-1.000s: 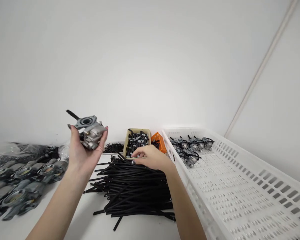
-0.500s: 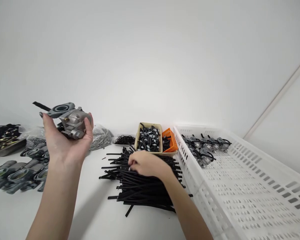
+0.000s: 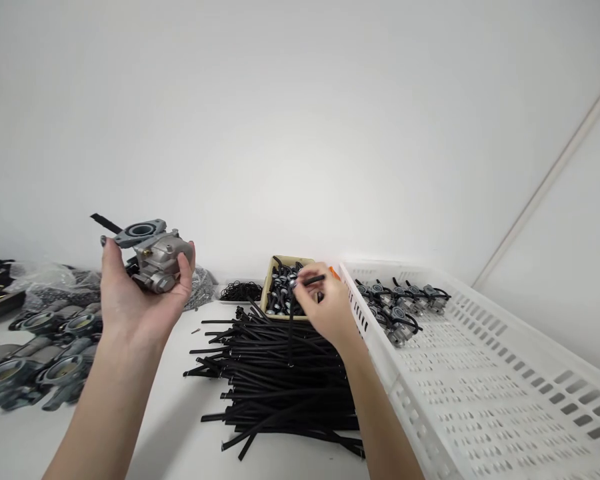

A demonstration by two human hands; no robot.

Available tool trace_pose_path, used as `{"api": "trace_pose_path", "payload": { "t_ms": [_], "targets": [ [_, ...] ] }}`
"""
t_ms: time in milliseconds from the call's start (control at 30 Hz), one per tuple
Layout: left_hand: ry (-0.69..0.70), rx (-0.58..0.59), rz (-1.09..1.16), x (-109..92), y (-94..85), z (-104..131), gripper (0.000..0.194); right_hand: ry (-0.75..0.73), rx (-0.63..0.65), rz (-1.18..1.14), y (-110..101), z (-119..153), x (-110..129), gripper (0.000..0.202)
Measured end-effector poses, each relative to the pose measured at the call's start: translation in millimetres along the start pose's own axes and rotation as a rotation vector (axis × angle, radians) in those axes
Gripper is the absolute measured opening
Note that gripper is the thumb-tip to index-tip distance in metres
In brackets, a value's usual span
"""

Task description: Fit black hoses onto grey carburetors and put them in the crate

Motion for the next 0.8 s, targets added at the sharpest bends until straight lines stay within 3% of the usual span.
{"api": "trace_pose_path", "payload": {
  "t_ms": [100,167,267,333,400,500,600,733,800],
  "targets": [
    [-0.005,-0.007,0.002,-1.0,-0.9,0.8,0.040,0.090,0.401,0.192,53.9,5.6,-24.6,0.013],
    [-0.007,-0.007,0.002,-1.7,-0.7,0.7,0.041,0.131,0.558,0.271,77.5,11.3,-44.6,0.023],
    [-0.006,0.005,-0.002,-1.8,0.8,-0.5,0.041,0.189,0.577,0.308,89.9,11.9,-69.3,0.058],
    [-0.005,0.018,-0.009,-1.7,2.1,-1.2,0.041,0.224,0.534,0.337,87.7,10.2,-78.8,0.083],
    [-0.002,0.024,-0.017,-1.9,2.7,-1.1,0.040,0.278,0.514,0.415,82.5,11.2,-85.1,0.095],
    [-0.007,0.030,-0.032,-1.4,3.3,-0.1,0.039,0.342,0.591,0.530,82.2,20.4,-88.0,0.080],
    [-0.014,0.017,-0.032,-0.4,2.3,1.1,0.037,0.320,0.732,0.525,96.8,32.9,-82.4,0.054],
    [-0.018,-0.007,-0.024,1.3,0.5,3.0,0.033,0.281,0.808,0.486,108.6,38.9,-75.2,0.025],
    [-0.021,-0.009,-0.024,2.4,0.9,4.1,0.033,0.287,0.831,0.456,107.4,39.4,-74.0,0.024]
  ]
}}
Point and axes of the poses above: each hand's wrist, its own z-axis away from the middle knuckle, its own y-axis out of the palm, x = y × z, the point moved 9 cm from there along -z, towards the middle knuckle, and after that the axes turned 6 degrees about z, right-handed, at the moved point
